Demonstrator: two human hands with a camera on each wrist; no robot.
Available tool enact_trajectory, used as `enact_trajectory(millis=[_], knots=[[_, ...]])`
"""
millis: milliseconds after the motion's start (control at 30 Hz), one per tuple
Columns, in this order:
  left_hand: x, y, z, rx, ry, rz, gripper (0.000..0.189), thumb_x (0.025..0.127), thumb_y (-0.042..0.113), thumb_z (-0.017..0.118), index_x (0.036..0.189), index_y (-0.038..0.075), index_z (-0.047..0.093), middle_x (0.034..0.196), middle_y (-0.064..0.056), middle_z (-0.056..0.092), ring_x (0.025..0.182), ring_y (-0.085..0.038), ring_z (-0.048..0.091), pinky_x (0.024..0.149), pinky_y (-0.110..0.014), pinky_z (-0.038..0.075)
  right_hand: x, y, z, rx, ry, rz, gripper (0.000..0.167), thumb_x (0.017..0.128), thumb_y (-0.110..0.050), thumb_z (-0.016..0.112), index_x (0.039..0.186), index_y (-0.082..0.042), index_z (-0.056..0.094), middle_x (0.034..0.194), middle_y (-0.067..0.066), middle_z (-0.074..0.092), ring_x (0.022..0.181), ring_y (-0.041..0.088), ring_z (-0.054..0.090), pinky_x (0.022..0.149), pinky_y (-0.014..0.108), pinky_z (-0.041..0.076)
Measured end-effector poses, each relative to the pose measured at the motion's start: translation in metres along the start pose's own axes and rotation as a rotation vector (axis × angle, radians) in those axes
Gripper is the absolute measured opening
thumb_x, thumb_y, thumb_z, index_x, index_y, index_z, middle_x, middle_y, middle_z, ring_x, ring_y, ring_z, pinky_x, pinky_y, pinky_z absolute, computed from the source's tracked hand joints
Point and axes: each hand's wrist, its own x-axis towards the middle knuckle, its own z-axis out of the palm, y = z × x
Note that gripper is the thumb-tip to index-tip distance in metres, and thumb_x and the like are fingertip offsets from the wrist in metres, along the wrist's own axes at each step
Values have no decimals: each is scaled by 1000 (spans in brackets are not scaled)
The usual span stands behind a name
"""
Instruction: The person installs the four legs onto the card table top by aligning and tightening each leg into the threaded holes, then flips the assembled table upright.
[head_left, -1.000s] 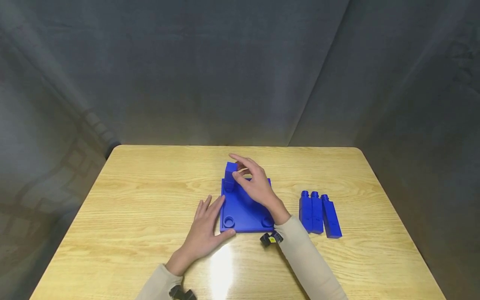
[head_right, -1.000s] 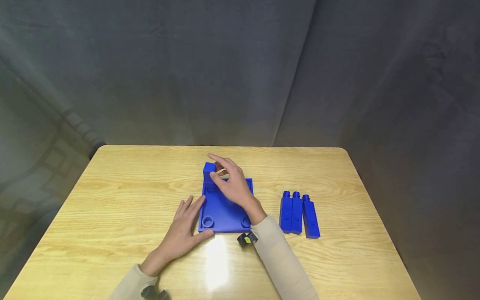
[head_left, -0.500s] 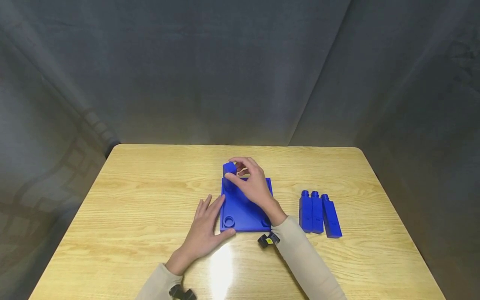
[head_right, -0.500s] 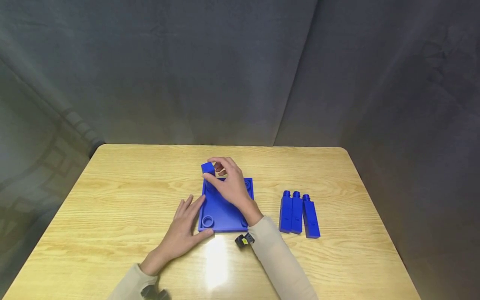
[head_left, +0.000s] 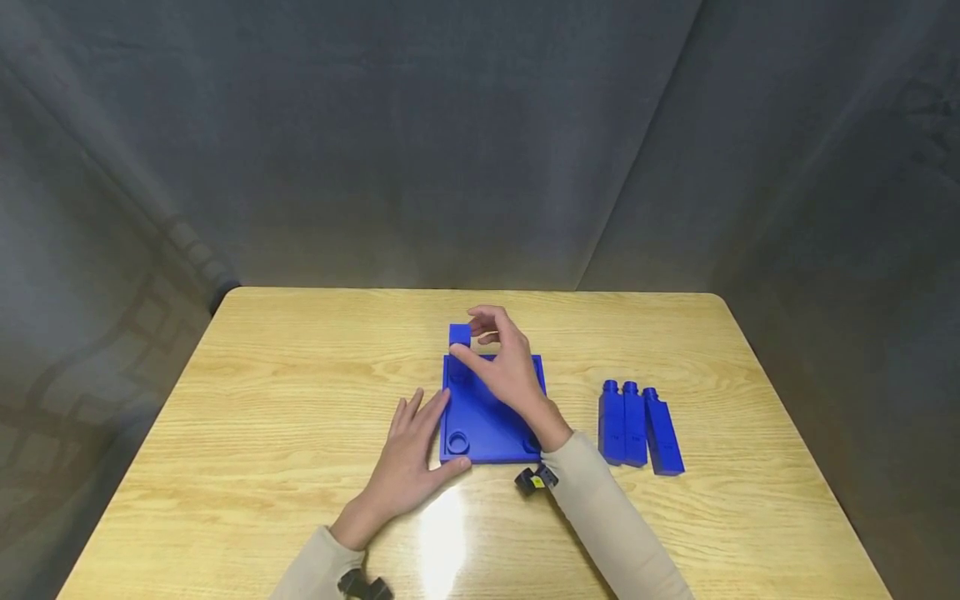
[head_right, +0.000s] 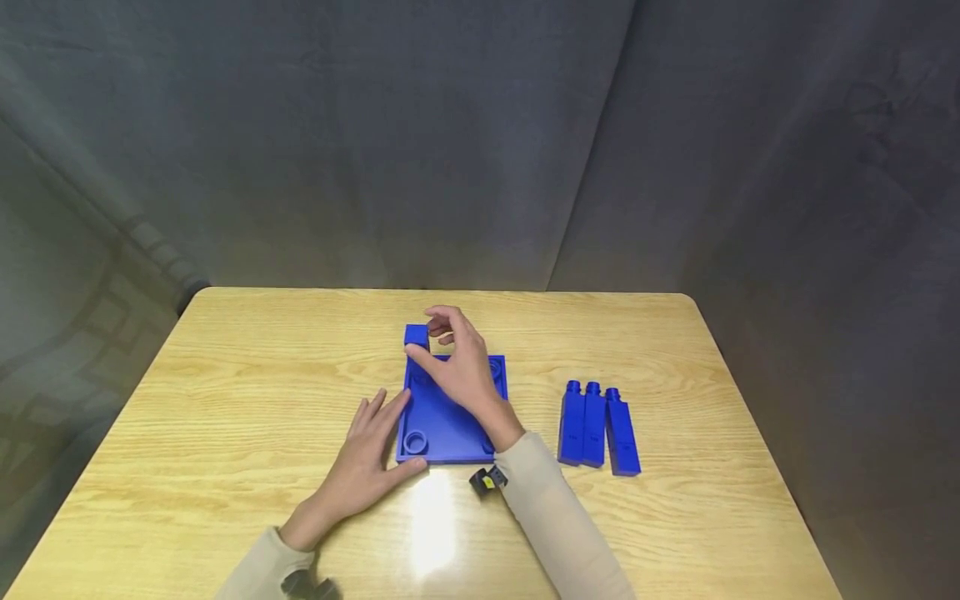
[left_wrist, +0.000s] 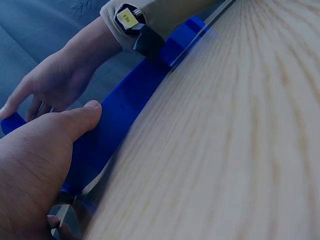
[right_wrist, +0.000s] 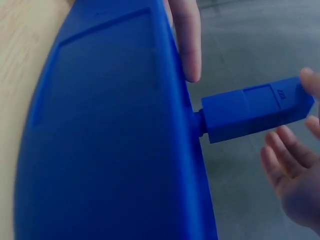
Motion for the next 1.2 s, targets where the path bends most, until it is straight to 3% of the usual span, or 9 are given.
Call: enact_trajectory(millis=[167, 367, 600, 767, 1033, 1200], knots=[[0, 1, 0, 11, -5, -4, 105, 94, 57, 80, 176, 14, 31, 178, -13, 39, 168, -49, 18, 135, -71, 7, 1, 1, -5, 3, -91, -58, 61, 106, -19, 74, 164, -14, 54, 138, 14, 72, 126, 30, 66, 110, 60, 56], [0, -1, 1, 18, -5, 4, 105, 95, 58, 80, 176, 13, 31, 178, -13, 40, 168, -48, 18, 135, -71, 8, 1, 2, -11, 6, -207, -87, 43, 113, -19, 64, 156, -15, 66, 144, 10, 71, 131, 28, 65, 116, 64, 51], [0, -1, 2, 16, -1, 10, 104, 95, 57, 80, 176, 13, 32, 177, -13, 41, 168, -49, 19, 135, -72, 9, 0, 3, -17, 24, -263, -78, 42, 115, -22, 58, 156, -16, 66, 147, 7, 69, 139, 27, 62, 116, 59, 53], [0, -2, 2, 17, 1, 9, 104, 94, 57, 80, 176, 13, 32, 177, -14, 41, 168, -49, 19, 135, -72, 8, 0, 2, -16, 27, -244, -75, 43, 113, -18, 61, 156, -14, 64, 146, 10, 69, 128, 30, 65, 114, 65, 53], [0, -1, 1, 14, 3, 11, 104, 94, 56, 80, 176, 13, 32, 177, -14, 41, 168, -49, 19, 135, -72, 8, -1, 2, -6, -1, -151, -30, 39, 108, -17, 74, 145, -9, 65, 135, 12, 69, 110, 29, 68, 107, 61, 58], [0, -1, 1, 9, 2, 3, 104, 94, 58, 80, 176, 14, 32, 178, -12, 39, 168, -48, 18, 135, -71, 7, -1, 1, -2, -26, -72, 7, 35, 104, -20, 80, 134, -8, 67, 125, 12, 70, 110, 31, 69, 103, 60, 60]])
